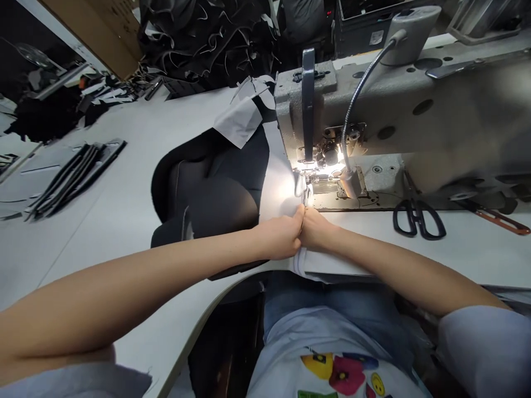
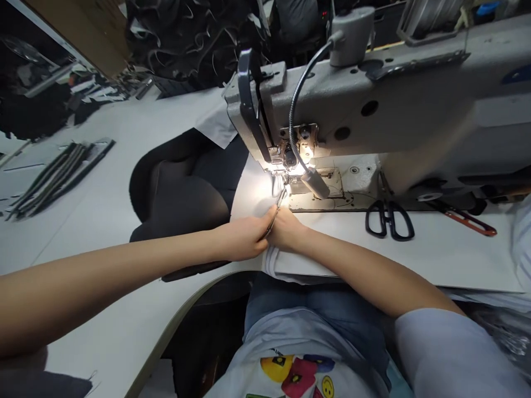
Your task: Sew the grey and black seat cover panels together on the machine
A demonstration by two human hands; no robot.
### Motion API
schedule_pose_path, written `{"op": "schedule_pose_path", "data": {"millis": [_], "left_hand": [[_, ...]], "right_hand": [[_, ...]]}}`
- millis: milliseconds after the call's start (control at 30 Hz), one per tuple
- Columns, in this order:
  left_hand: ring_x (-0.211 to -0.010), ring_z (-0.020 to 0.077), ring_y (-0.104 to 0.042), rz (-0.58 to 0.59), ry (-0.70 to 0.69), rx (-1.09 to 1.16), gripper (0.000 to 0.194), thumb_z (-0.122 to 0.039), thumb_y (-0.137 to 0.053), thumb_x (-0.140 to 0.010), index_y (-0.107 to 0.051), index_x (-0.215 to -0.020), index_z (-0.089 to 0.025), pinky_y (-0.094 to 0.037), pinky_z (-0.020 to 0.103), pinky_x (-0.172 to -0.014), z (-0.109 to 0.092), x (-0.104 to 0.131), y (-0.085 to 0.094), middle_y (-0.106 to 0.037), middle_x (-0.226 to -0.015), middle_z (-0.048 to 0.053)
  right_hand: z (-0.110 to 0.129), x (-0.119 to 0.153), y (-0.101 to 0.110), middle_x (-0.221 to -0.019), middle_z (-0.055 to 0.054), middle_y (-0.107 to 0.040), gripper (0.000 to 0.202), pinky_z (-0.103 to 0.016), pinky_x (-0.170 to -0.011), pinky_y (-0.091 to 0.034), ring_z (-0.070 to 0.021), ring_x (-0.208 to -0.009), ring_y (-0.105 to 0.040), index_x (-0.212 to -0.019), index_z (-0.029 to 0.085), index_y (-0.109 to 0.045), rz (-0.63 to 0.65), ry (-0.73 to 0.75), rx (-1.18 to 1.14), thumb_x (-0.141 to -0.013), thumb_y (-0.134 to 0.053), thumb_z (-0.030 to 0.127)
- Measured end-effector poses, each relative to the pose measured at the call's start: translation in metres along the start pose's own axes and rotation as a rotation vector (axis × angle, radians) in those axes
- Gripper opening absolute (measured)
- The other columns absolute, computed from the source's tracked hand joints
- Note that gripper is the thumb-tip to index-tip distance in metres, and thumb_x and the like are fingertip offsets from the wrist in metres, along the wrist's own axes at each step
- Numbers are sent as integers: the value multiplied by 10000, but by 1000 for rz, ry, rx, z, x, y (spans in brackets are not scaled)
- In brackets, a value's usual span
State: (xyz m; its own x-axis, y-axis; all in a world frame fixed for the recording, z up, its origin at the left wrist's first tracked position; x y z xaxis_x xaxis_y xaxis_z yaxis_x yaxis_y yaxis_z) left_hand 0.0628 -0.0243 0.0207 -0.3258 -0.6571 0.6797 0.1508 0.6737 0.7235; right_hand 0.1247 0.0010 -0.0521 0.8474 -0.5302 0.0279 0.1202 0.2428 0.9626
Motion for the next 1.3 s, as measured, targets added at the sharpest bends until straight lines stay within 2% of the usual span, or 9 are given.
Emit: {"op": "schedule_pose_path", "data": {"millis": [167, 333, 400, 600, 700, 833, 1000, 1167, 1300], "left_hand": [[-1075, 321, -658, 37, -7, 29, 736, -259, -339, -924, -16, -1547, -36, -517, 377, -815, 3, -14, -13, -657, -1195, 220], [-1028, 352, -665, -6, 43, -27, 735, -286, -381, -923, -71, -1528, -7, -527, 403, -767, -13, -20, -17, -687, -1080, 211], [-1014, 342, -666, -38, 35, -47, 717, -303, -386, -929, -104, -1526, -21, -528, 409, -787, -15, -17, -17, -677, -1101, 204], [-1268, 377, -480, -249, -25, -269, 761, -337, -587, -832, -304, -1503, -117, -475, 464, -951, 22, 30, -20, -360, -1516, 218], [-1175, 384, -539, -242, 83, -356, 570, -354, -598, -844, -522, -1360, -125, -495, 473, -879, 51, 60, -25, -482, -1414, 216], [-835, 312, -647, -126, 109, -373, 289, -298, -512, -915, -722, -802, -135, -494, 394, -682, 65, 81, -30, -674, -856, 157], [-600, 214, -616, -44, -378, -197, 304, -172, -519, -871, -686, -618, -199, -456, 326, -549, 9, 86, -34, -633, -600, 81], [-529, 192, -609, 359, -632, -298, 244, -183, -640, -803, -641, -561, -218, -395, 293, -417, -66, 69, -36, -662, -600, 50], [-764, 250, -689, -108, -452, -138, 200, -300, -539, -908, -677, -848, -167, -507, 317, -566, -75, 17, -5, -717, -861, 118]], "right_hand": [[-2, 49, 6, -711, -114, -701, 233, -292, -550, -373, -217, -607, -626, -775, 143, -708, 201, -101, -43, -870, -511, 225], [-11, 71, 8, -589, -5, -630, 213, -242, -545, -346, -136, -530, -559, -749, 172, -634, 435, -93, -511, -884, -473, 208], [-22, 70, 8, -590, 3, -605, 231, -241, -551, -343, -133, -539, -543, -753, 173, -610, 361, -120, -537, -910, -445, 211], [-39, 66, 37, -1118, -112, -627, 213, -312, -774, -396, -227, -945, -572, -1136, 188, -603, -357, -19, 4, -953, -500, 228], [-33, 51, 43, -1105, -93, -622, 208, -331, -788, -366, -228, -947, -554, -1145, 211, -596, -314, 127, 253, -958, -505, 202], [-31, 24, 41, -852, -71, -611, 170, -335, -692, -308, -198, -755, -515, -919, 169, -617, -219, 214, 422, -933, -463, 101], [-24, 2, 31, -713, -81, -586, 340, -336, -582, -218, -177, -600, -440, -814, 150, -623, -259, 124, 383, -936, -330, 26], [-4, 18, 15, -696, -125, -608, 308, -332, -533, -198, -197, -589, -468, -781, 116, -632, -73, 181, 398, -866, -368, -17], [-7, 46, 9, -792, -136, -636, 221, -329, -579, -272, -226, -697, -527, -834, 132, -635, -69, 112, 324, -862, -435, 41]]}}
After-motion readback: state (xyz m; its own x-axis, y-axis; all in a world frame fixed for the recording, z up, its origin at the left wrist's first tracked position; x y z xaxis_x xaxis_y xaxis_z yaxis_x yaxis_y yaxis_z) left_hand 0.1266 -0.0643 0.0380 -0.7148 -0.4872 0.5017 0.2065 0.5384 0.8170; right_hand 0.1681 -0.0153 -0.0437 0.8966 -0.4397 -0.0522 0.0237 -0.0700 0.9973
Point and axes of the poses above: each hand's wrist, its own x-axis away from the middle knuckle, its own y-axis out of the back of the hand, z = x × y, the point moved 4 cm from there along -x, towards the middle knuckle
